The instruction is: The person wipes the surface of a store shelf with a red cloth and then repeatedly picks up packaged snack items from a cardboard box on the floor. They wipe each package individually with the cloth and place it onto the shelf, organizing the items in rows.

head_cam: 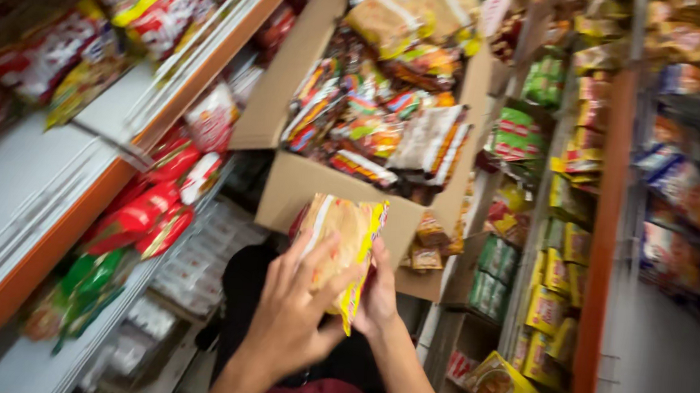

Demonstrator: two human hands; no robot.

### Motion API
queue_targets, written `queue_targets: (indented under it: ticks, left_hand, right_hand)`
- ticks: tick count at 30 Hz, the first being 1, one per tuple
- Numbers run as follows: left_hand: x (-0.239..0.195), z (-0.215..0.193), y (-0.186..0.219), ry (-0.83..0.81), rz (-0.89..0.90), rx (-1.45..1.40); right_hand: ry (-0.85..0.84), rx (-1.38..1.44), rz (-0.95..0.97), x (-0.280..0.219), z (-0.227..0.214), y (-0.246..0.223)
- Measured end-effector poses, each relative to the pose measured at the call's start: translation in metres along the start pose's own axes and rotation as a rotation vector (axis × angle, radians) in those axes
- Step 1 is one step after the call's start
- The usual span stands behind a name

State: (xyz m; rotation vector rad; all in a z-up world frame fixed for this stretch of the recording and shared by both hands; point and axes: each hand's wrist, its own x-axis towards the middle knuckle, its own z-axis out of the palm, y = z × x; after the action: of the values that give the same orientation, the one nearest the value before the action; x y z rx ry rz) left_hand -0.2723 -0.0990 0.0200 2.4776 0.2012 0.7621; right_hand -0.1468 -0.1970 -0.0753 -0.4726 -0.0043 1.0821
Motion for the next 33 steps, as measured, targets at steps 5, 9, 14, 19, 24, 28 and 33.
queue_targets:
  ticks: [5, 9, 14, 19, 24, 28, 33]
  left_hand:
    - [-0.047, -0.016, -0.011, 0.092, -0.338, -0.353]
    - [-0.065, -0.011, -0.040, 0.205, -0.542, -0.419]
    - [-0.078, 0.011, -0.056, 0.258, -0.685, -0.534]
    - [-0.085, 0.033, -0.064, 0.385, -0.881, -1.070]
    - [-0.094, 0.042, -0.067, 0.435, -0.982, -1.227]
    - [-0.096, 0.045, -0.068, 0.508, -1.011, -1.373]
    - [-0.097, 0.050, -0.060, 0.474, -1.001, -1.479]
  right_hand:
    - [-0.030, -0.055, 0.156, 0.000, -0.011, 0.038]
    - [-0.061, -0.391, 0.089, 0.006, -0.015, 0.056]
    - [-0.030, -0.655, 0.012, 0.006, -0.011, 0.067]
    - [0.005, -0.794, -0.001, -0.002, -0.009, 0.065]
    - [-0.033, -0.749, 0.013, -0.012, 0.002, 0.060]
    - [-0.135, -1.262, -0.240, -0.022, 0.023, 0.058]
    - [-0.239, -1.541, -0.449, -0.014, 0.039, 0.049]
